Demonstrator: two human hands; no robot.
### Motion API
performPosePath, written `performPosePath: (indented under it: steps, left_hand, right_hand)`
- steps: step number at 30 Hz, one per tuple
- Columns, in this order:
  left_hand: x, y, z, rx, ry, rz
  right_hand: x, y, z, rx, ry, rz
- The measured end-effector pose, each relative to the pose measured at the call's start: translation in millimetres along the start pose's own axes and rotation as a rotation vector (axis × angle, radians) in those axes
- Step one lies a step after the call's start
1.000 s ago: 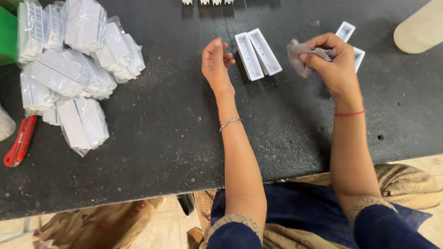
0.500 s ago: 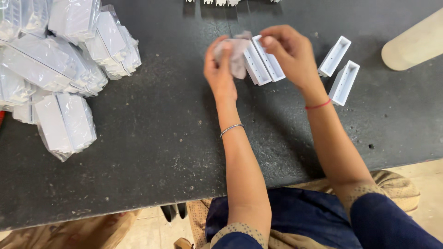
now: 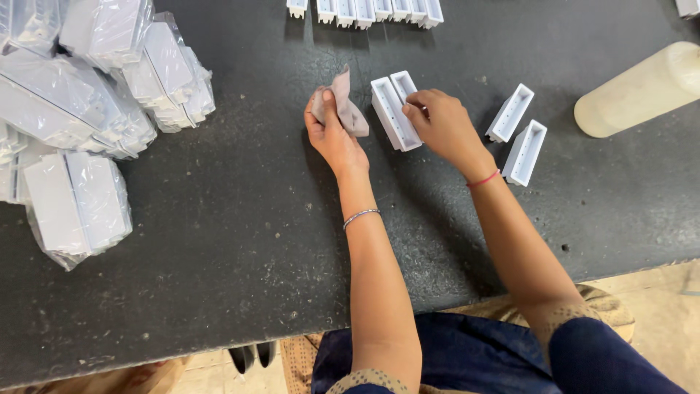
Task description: The person wipes several white rectangular plastic parts with a gray cloth on a dark worktable. After wiping, the person places the parts into a clear plastic bag and seals it. The person handles the parts one at a time and uses both hands to manipulate the cloth and parts.
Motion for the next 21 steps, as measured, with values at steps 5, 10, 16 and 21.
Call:
performPosePath:
  steps: [5,10,16,21]
  left_hand:
    - [-2,-1,-4,0.011,-0.020,-0.016]
    - [-1,-3,-4,0.005,0.008,0.012]
    - [0,-3,-3,-0.005,0.008,0.013]
    - [2,0,-7,-0.013,0.002,-0.024]
  right_hand:
    - [-10,4,-4,-0.051,-0.003,0.017]
    - [-4,5,-6,-0.038,-0.036,0.005]
    - [4,6,-2,-0.006,-0.070,-0.004]
    - [0,3,-2,0.056,-0.042,-0.010]
Point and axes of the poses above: each hand's wrist, its own x-axis away from the middle knuckle, its own z-axis out of the back of the hand, y = z × x, the point moved 9 cm from there along -x, towards the middle knuckle, and after that the axes turned 2 degrees about y, right-handed, at the moved point
